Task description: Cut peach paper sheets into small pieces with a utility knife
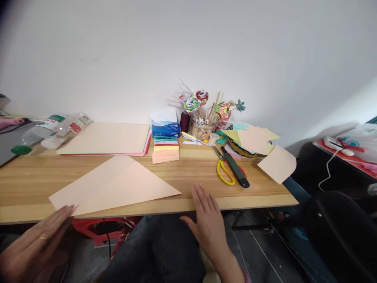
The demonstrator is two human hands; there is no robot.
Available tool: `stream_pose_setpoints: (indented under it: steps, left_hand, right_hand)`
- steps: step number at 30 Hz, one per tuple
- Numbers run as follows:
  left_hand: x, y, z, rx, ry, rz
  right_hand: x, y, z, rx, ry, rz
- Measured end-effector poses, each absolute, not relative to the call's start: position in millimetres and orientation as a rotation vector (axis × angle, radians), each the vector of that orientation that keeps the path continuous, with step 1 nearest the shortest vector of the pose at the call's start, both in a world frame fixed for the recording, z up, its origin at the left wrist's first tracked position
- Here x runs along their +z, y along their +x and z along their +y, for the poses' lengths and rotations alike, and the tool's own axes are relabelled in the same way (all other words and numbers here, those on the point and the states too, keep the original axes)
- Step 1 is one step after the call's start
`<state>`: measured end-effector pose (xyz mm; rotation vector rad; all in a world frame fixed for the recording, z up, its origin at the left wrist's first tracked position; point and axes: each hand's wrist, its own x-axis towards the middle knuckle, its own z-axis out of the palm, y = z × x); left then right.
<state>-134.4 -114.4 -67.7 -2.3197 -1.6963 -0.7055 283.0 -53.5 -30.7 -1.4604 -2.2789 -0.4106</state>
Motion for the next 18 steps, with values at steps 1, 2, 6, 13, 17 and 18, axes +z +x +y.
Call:
stream_pose_setpoints:
  steps: [1, 2, 6, 13, 17, 18]
  left_hand:
    - [-67.7, -135.7, -114.6, -0.648, -2.339, -1.668]
    - [-67.1, -136.7, -114.7, -0.588, -2.349, -1.643]
    - [-61.6, -139.2, -113.0, -0.505, -2.323, -1.603]
    - [-63.7, -140.3, -106.6, -0.615, -2.269, -1.484]
    - [-64.3, -134.1, -109.1, -0.668, -2.252, -1.544]
    - [-64.1, -132.8, -109.6, -0.675, -2.253, -1.56]
  right_hand:
    - [-29.7, 275.3, -53.4, -0.408, -1.406, -2.34]
    - [-29.4, 267.5, -52.7, -0.392, -1.35, -2.396]
    - [-33.1, 248.5, -46.8, -0.37, -1.244, -2.431]
    - [-40.5, 261.8, -39.9, -0.522, -1.178, -2.396]
    - [-46.2, 265.9, -39.5, -0.567, -1.15, -2.359]
    - [-47.6, 266.8, -39.4, -0.575, -1.145, -2.353]
